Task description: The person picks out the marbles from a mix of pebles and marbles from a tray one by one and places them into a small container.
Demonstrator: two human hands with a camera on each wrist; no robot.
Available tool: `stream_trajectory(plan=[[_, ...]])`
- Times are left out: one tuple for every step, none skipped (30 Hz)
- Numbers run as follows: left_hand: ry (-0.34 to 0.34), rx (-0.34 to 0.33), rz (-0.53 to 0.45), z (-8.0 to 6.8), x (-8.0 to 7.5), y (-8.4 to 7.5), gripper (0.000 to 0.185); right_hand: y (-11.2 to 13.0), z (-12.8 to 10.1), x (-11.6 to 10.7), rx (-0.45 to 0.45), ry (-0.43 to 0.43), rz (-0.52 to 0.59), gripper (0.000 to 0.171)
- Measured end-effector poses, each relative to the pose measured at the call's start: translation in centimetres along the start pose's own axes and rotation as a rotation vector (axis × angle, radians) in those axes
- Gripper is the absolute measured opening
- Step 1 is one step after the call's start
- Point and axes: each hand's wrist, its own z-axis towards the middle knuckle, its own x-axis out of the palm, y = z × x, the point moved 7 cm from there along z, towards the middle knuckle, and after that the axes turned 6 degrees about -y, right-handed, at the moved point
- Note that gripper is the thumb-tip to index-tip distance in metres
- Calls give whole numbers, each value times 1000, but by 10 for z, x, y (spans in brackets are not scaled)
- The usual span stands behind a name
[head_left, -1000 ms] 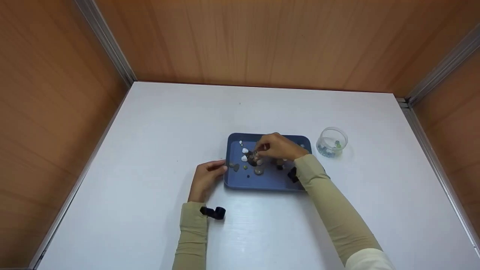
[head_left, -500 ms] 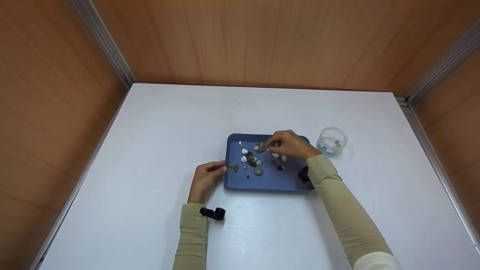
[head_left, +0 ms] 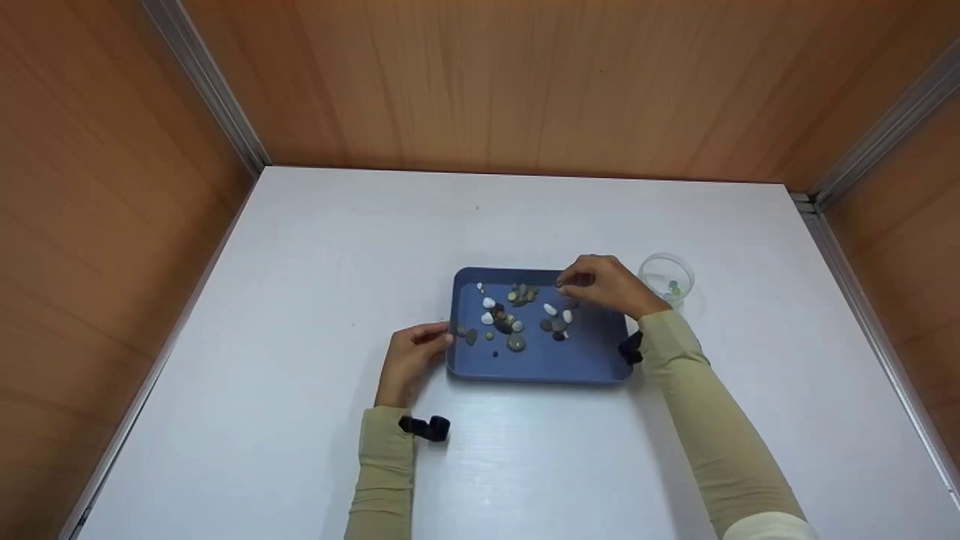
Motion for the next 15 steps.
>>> stream_trajectory(plan=[[-2,-5,2,0,0,0,30,-2,-1,-3,1,-12,-7,18],[-2,-8,0,0,0,0,30,-4,-2,-5,6,-23,-13,18],[-1,-11,0,0,0,1,30,-6,-4,-7,11,-33,-16,19],[0,-14,2,0,-1,1,29,-8,-5,-10,17,-44,-19,19],[1,-16,3,1,-1,1,29,-10,-6,-12,23,-54,-20,18],[2,-17,3,1,-1,2,29,-12,-8,-15,28,-64,-20,18],[2,-17,0,1,-1,2,29,-14,-10,-17,31,-73,-17,17],[2,-18,-3,1,-2,3,30,-16,-11,-20,35,-80,-16,16],[2,-16,-6,2,-2,3,30,-18,-13,-22,40,-87,-18,16],[2,-17,-8,2,-2,4,30,-20,-15,-25,43,-94,-19,16],[1,-15,-13,2,-2,4,31,-22,-17,-28,46,-100,-23,15],[1,-15,-18,2,-2,4,31,-24,-19,-30,46,-108,-28,15],[3,-15,-24,1,-3,3,31,-26,-20,-33,50,-116,-34,15],[9,-17,-27,1,-3,3,31,-28,-22,-35,58,-120,-47,16],[14,-16,-31,1,-2,3,32,-30,-24,-38,67,-125,-57,16]])
